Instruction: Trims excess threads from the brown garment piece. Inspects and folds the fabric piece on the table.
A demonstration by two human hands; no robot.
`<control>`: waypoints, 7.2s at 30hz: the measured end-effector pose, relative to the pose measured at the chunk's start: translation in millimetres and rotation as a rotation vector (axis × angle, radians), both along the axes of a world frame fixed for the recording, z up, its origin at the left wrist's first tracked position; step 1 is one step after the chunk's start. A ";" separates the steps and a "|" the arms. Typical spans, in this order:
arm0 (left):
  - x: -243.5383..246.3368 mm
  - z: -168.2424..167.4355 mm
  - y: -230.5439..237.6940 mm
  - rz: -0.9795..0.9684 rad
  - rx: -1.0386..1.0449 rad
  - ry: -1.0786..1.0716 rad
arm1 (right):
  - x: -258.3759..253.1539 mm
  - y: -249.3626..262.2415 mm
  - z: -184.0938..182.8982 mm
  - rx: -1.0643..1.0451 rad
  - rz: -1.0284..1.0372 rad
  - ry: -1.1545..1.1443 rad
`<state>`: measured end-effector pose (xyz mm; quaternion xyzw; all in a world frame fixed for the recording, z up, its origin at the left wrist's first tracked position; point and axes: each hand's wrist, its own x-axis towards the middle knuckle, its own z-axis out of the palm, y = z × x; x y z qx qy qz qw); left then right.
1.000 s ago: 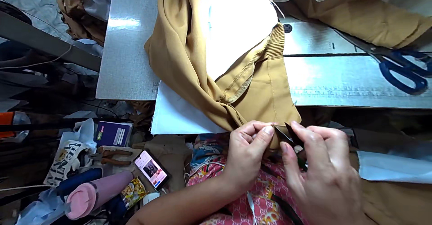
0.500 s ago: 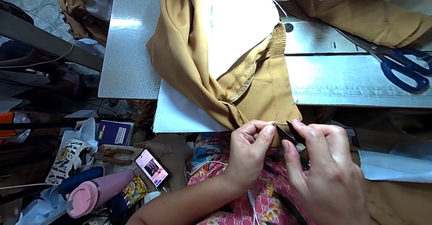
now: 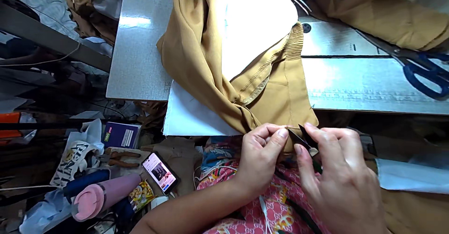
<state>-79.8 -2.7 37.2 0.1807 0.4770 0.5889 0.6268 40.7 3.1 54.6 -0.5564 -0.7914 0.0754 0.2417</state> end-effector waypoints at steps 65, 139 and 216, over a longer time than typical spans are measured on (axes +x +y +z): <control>4.3 -9.6 -9.4 0.018 0.072 0.033 | -0.5 -0.2 -3.9 -0.012 -0.025 0.022; -1.1 -8.5 -1.6 0.040 -0.048 -0.022 | -1.1 3.3 -19.1 0.037 0.062 0.104; -6.4 -7.5 -0.2 -0.005 -0.102 -0.025 | 8.2 21.5 -38.4 -0.106 0.153 0.595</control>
